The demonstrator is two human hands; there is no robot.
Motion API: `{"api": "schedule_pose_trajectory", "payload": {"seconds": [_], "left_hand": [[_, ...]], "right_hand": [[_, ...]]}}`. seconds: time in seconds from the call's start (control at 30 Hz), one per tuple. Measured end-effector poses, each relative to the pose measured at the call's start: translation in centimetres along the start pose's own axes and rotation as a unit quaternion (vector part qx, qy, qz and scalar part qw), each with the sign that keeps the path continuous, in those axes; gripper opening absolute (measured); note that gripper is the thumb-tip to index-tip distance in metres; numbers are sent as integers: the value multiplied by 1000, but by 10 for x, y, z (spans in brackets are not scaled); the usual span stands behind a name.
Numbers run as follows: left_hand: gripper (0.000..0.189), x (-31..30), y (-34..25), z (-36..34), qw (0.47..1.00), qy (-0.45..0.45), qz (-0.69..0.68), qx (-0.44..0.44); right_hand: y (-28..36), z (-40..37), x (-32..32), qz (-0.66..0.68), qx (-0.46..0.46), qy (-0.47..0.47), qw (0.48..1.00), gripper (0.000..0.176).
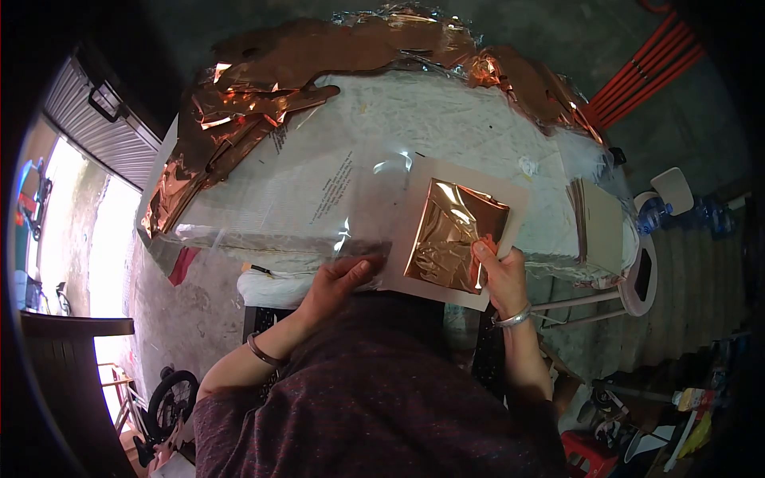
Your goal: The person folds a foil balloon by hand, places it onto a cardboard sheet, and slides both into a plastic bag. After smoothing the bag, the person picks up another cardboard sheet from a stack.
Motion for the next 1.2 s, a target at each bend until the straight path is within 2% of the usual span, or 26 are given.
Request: {"api": "schedule_pose_trajectory", "payload": {"seconds": [0.03, 0.1, 0.13, 0.2, 0.33, 0.43, 0.57, 0.6, 0.63, 0.73, 0.8, 0.87, 0.93, 1.13, 1.2], "left_hand": [[44, 0, 3, 1, 1000, 0, 0, 0], [45, 9, 17, 1, 990, 40, -128, -52], [45, 10, 18, -1, 990, 40, -128, -52], [45, 12, 31, -3, 975, 12, -189, -112], [43, 13, 36, -2, 979, 7, -166, -115], [40, 21, 38, -4, 961, 16, -231, -150], [38, 29, 32, -5, 948, 31, -275, -154], [38, 30, 34, -5, 938, 28, -301, -168], [38, 28, 34, -5, 939, 29, -301, -167], [41, 25, 36, -6, 942, 55, -288, -160], [44, 14, 33, -2, 971, 20, -218, -96], [46, 10, 28, 0, 974, 23, -211, -75], [47, 10, 22, -1, 977, 27, -204, -54], [52, 9, 3, -8, 982, 18, -185, -29], [49, -1, 3, -8, 984, -19, -170, -44]], "right_hand": [[3, 0, 0, 11, -7, -4, 1000, 12], [3, -3, 0, -29, -11, -7, 999, 13], [3, -4, 0, -70, -17, -10, 997, 13], [2, -7, 2, -77, -17, -14, 997, 14], [3, -9, 2, -73, -31, -22, 997, 18], [18, -13, 6, -63, -75, -53, 994, 23], [15, -14, 12, -61, -67, -48, 995, 22], [6, -13, 14, -17, -46, -48, 998, 22], [-2, -11, 15, 27, -25, -48, 998, 22], [-9, -9, 13, 21, -28, -58, 998, 21], [-9, -7, 7, 6, -18, -41, 999, 20], [-7, -8, 7, -10, -6, -25, 1000, 20], [12, -9, 5, -73, -76, -51, 993, 21], [35, -19, 9, -99, -126, -68, 985, 19], [35, -19, 7, -105, -131, -65, 984, 19]]}}
Point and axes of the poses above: each hand's wrist, its own z-axis towards the middle knuckle, its own x-axis out of the palm, y = z × x, the point moved 10 cm from there along z, towards the middle knuckle, and after that the axes turned 10 degrees about -y, right-handed, at the moved point
